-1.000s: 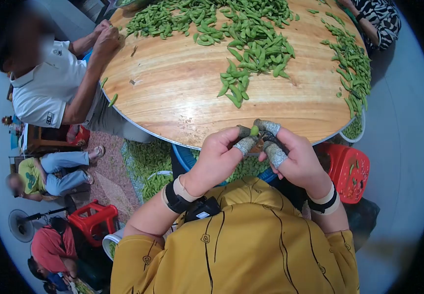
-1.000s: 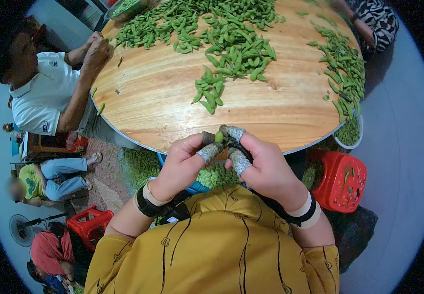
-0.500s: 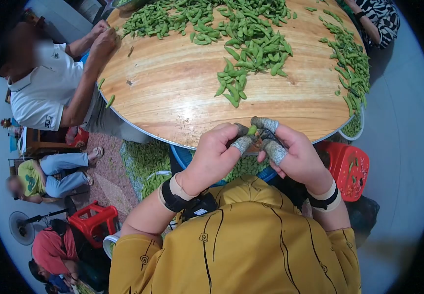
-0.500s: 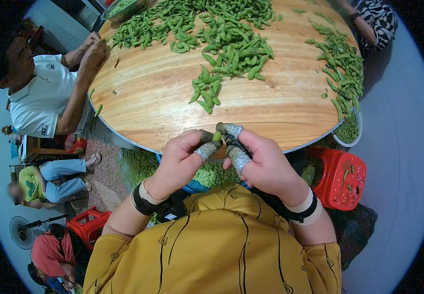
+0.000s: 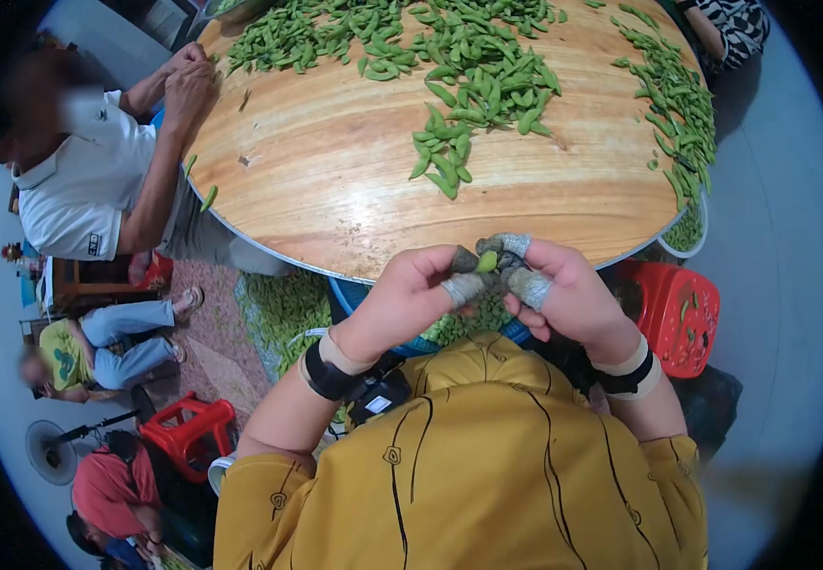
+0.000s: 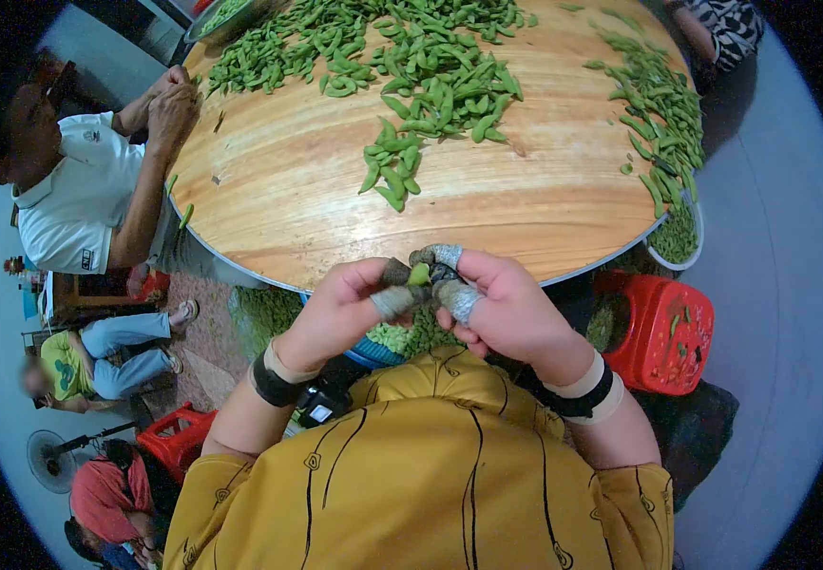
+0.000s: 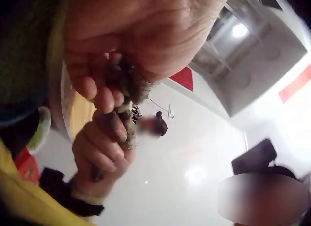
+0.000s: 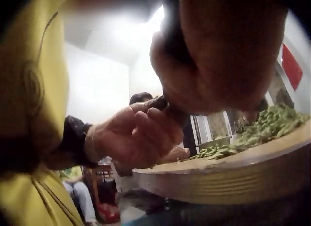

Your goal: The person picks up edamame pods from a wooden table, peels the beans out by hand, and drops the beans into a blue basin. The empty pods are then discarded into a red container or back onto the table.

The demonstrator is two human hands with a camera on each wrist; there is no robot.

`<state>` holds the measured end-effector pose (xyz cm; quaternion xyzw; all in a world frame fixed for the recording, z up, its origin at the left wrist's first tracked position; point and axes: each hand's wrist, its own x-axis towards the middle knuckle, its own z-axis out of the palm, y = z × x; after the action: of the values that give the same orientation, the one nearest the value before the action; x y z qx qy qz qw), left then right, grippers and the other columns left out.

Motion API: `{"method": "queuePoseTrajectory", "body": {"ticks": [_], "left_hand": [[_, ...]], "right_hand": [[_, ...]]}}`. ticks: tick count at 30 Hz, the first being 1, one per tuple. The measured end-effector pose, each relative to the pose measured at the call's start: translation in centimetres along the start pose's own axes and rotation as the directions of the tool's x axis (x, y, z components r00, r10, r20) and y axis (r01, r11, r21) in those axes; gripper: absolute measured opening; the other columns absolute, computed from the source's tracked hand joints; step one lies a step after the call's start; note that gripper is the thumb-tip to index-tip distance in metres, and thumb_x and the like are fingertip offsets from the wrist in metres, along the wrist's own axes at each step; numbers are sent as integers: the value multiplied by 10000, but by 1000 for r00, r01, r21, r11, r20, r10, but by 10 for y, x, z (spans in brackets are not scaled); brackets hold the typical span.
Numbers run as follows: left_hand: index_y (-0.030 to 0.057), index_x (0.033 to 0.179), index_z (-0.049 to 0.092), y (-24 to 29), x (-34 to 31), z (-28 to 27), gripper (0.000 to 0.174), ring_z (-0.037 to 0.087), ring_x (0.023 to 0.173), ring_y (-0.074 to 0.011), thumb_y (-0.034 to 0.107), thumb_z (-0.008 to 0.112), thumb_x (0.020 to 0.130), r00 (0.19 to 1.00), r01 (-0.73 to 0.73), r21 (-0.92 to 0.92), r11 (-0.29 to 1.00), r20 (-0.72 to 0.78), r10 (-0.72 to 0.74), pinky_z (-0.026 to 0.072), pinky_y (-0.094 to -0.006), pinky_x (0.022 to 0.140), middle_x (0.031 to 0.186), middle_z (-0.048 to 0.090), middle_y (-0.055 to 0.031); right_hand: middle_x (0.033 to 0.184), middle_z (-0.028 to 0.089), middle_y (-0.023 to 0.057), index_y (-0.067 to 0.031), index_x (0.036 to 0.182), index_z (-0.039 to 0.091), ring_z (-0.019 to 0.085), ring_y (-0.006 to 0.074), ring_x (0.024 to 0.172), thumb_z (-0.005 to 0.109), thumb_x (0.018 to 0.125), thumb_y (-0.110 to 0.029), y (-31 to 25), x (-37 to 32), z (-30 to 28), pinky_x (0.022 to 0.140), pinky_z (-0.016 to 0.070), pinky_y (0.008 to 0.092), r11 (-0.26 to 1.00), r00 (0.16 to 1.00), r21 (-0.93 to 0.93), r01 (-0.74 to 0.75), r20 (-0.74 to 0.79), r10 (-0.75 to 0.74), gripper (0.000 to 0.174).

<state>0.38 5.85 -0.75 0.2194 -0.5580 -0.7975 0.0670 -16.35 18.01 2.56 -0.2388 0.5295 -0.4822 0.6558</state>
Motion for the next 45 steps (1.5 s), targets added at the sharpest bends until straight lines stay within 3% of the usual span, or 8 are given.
{"method": "queuePoseTrajectory", "body": {"ticks": [4, 7, 11, 13, 20, 32, 35, 45], "left_hand": [[-17, 938, 592, 17, -6, 9, 141, 584, 674, -188, 42, 622, 813, 890, -255, 932, 260, 120, 440, 469, -328, 597, 809, 600, -104], [-22, 946, 586, 10, -6, 13, 185, 592, 662, -211, 43, 627, 777, 866, -230, 946, 227, 93, 492, 463, -325, 576, 801, 589, -151], [-17, 969, 584, 3, -7, 10, 147, 573, 631, -184, 76, 568, 856, 941, -151, 759, 633, -87, 328, 454, -301, 568, 785, 597, -101], [-7, 998, 582, 6, -8, 3, 168, 557, 631, -146, 100, 475, 926, 981, 172, -376, 911, -20, -193, 445, -265, 572, 768, 593, -45], [-8, 1004, 567, 8, -17, 6, 153, 516, 686, -88, 52, 452, 924, 996, -81, 536, 840, 75, 48, 437, -232, 624, 769, 568, -12], [-20, 1035, 568, -9, -50, -9, 207, 507, 751, -78, -37, 463, 858, 997, -33, 568, 822, -37, 66, 453, -233, 692, 824, 553, -23], [-2, 1069, 540, -10, -46, 7, 286, 606, 773, -370, -23, 515, 785, 989, -104, 635, 765, -14, 146, 492, -364, 691, 832, 605, -222], [-21, 1297, 336, -2, -46, 17, 616, 677, 787, -284, -117, 447, 699, 985, -163, 711, 684, 80, 151, 516, -345, 691, 849, 663, -168]], "right_hand": [[696, 551, -16, -57, 1258, 520, 430, 26, 458, 466, 902, -49, 7, -3, 7, 421, 383, 169, 973, 992, -208, 99, -51, -112, 361], [721, 553, -25, -69, 1216, 536, 455, 32, 527, 407, 814, -8, -2, -5, 8, 481, 392, 190, 967, 996, -250, 52, -63, -70, 427], [724, 556, -25, -67, 1216, 537, 462, 31, 531, 426, 847, -24, 8, -3, 4, 478, 396, 193, 973, 995, -217, 84, -40, -95, 388], [726, 557, -24, -63, 1209, 543, 457, 20, 540, 448, 882, -51, 10, -4, 3, 478, 391, 188, 994, 998, -93, 63, 7, -62, 341], [718, 581, -12, -32, 1153, 578, 447, 10, 528, 620, 858, -96, 15, 6, 0, 456, 359, 172, 903, 947, -311, 296, -28, -319, 305], [667, 546, 146, -29, 850, 597, 574, 339, 635, 698, 728, -100, 42, -9, 17, 575, 477, 394, 312, 746, -858, 409, 118, -656, 173], [675, 545, 143, -26, 833, 589, 575, 334, 646, 684, 720, -78, 35, -10, 28, 587, 477, 389, 245, 708, -864, 440, 166, -686, 156], [845, 658, 133, -44, 1073, 633, 592, 134, 715, 653, 828, -118, 40, -7, 11, 675, 480, 267, 711, 900, -577, 402, 105, -424, 257]]}}
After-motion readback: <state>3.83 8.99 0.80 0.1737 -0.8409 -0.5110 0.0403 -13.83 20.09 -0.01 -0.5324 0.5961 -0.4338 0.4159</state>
